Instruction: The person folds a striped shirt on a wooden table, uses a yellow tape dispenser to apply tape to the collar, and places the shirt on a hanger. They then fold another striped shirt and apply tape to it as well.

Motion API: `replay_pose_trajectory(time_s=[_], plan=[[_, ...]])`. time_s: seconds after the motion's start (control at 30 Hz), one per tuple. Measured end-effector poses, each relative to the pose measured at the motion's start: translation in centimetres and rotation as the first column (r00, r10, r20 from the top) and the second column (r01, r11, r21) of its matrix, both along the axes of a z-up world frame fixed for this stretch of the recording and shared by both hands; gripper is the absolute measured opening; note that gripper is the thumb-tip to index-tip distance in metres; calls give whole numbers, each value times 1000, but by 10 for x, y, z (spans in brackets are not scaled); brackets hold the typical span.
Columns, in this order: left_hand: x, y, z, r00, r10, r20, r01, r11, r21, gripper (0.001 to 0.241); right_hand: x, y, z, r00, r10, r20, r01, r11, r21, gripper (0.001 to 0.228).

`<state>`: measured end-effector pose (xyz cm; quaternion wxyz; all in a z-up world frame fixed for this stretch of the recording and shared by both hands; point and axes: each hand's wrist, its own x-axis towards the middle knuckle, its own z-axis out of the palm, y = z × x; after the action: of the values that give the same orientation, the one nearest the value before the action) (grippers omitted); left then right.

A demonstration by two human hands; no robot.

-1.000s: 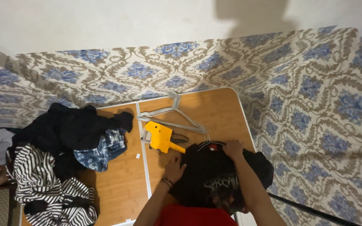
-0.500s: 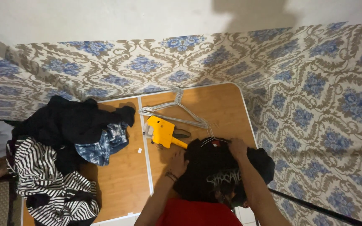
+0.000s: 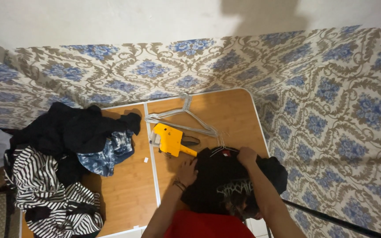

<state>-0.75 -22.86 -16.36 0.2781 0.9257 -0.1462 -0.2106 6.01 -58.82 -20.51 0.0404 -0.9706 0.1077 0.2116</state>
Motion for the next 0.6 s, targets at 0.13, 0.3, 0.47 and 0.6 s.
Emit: replay_pose_trajectory(time_s=[0.13,0.3,0.47,0.6], plan=[[2,0,-5,995,-23,-97,31,997,75,65,-10,-16,-23,1000,19,0,-19,999,32,29],[13,3,-1,990,-126,-60,133,981,139,71,-4,-5,-10,1000,30,-8,-30,999,18,30],[15,0,17,965,-130,-227,171,970,171,71,8,75,94,994,-89,-64,103,956,276,38],[5,0,-2,989,-104,-108,114,989,95,71,48,123,113,955,-228,-188,296,760,578,49]])
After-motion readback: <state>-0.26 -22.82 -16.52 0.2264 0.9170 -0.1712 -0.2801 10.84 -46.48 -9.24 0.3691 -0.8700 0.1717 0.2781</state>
